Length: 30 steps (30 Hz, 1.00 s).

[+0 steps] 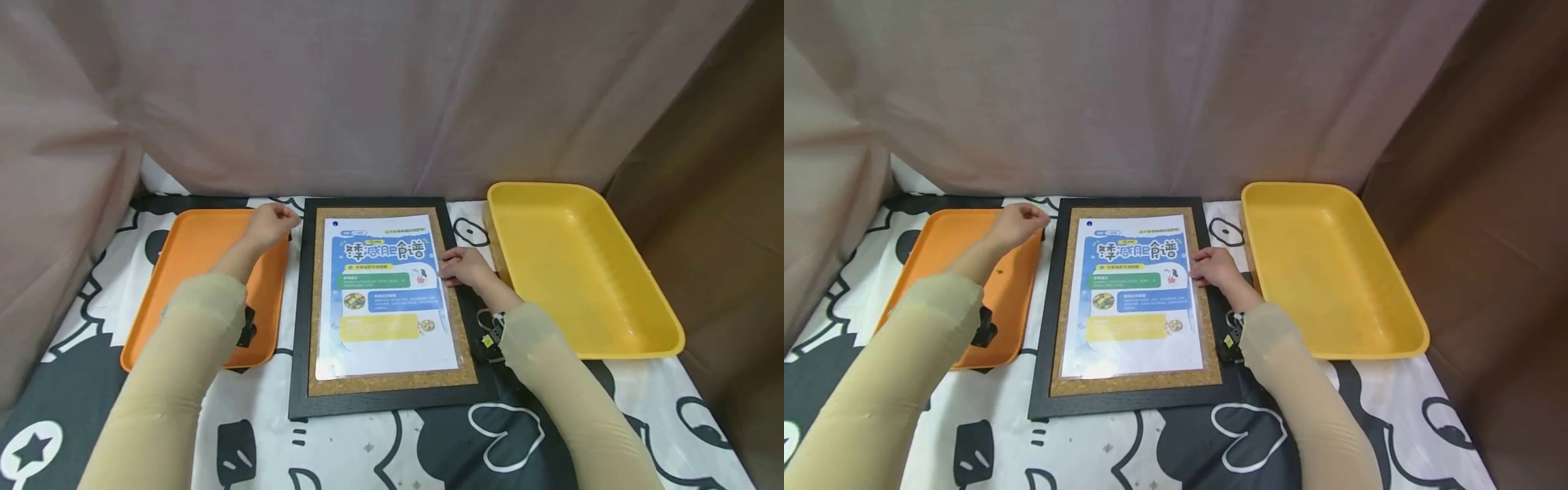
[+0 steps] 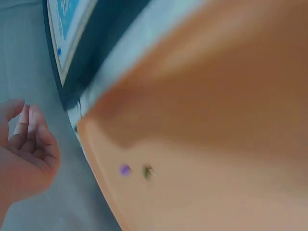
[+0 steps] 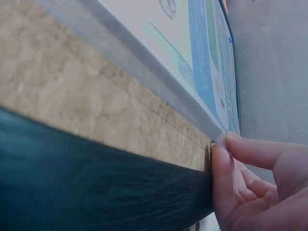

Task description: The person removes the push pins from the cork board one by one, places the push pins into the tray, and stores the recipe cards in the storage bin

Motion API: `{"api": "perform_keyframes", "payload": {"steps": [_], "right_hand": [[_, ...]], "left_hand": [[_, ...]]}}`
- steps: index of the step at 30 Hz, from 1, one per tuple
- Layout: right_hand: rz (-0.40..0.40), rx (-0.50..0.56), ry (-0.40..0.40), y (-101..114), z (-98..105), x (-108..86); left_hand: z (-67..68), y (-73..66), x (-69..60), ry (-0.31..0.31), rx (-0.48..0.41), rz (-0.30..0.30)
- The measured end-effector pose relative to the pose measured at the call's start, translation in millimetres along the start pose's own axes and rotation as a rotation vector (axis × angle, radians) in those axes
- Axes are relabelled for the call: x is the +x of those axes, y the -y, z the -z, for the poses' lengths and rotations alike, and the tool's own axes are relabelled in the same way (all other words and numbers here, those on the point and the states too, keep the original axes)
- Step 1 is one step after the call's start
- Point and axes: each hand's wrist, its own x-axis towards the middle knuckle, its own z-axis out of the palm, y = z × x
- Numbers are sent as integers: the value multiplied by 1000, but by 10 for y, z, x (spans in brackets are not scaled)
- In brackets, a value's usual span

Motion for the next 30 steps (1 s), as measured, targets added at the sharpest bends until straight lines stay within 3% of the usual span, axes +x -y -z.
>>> {"api": "perform_keyframes", "payload": {"steps": [6,13,18,26,30], "right_hand": [[2,0,-2,27,18,-32],[-8,17,-3,7,-24,-10],[-7,18,-5,1,-31,-6],[-5,8,-14,2,-35,-10],[-5,15,-23,-8,-30,-16]], "left_hand": [[-235,-255,231,-18,51,-24],[-459,-279,401,6,143,27],[-586,-308,449,55,224,39],[-717,-340,490,8,332,49],[-747,-362,507,25,338,65]]}}
